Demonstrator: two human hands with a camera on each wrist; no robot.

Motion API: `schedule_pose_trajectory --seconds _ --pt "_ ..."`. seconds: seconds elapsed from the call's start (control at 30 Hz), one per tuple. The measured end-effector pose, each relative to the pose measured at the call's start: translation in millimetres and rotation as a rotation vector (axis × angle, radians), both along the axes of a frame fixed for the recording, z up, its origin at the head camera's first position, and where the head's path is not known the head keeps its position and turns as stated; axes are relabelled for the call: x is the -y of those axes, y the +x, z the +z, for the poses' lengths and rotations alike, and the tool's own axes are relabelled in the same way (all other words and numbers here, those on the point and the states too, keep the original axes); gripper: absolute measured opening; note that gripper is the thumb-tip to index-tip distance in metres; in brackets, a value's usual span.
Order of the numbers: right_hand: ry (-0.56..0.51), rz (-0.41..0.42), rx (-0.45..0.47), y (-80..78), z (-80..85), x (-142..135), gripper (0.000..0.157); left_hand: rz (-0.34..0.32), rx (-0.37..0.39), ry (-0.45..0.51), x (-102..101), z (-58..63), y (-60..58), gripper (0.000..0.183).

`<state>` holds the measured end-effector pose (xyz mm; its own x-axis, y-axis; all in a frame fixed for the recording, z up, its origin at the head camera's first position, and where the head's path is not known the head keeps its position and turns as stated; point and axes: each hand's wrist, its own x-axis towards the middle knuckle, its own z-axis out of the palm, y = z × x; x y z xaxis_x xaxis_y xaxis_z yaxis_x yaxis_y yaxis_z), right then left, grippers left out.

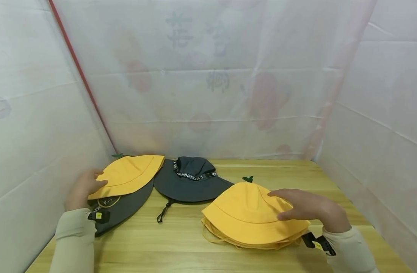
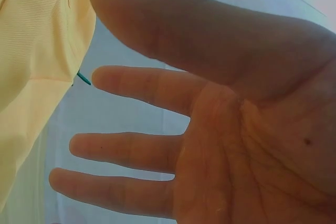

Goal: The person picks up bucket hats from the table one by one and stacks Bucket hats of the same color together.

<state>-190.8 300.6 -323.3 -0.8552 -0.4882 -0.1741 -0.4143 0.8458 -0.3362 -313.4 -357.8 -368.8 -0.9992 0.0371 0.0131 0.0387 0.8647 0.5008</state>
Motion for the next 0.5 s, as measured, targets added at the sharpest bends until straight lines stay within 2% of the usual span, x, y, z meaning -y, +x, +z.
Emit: schedule_pose_trajectory --seconds 0.27,0.5 --pt "-0.002 -0.01 0.014 0.4 0.1 -1 0.072 0.045 0.06 -0.025 16 -13.8 -2.8 0.062" --pt "-0.009 -0.011 0.017 0.5 0.1 -1 0.071 0.093 0.084 -0.01 22 -21.4 -4.3 0.073"
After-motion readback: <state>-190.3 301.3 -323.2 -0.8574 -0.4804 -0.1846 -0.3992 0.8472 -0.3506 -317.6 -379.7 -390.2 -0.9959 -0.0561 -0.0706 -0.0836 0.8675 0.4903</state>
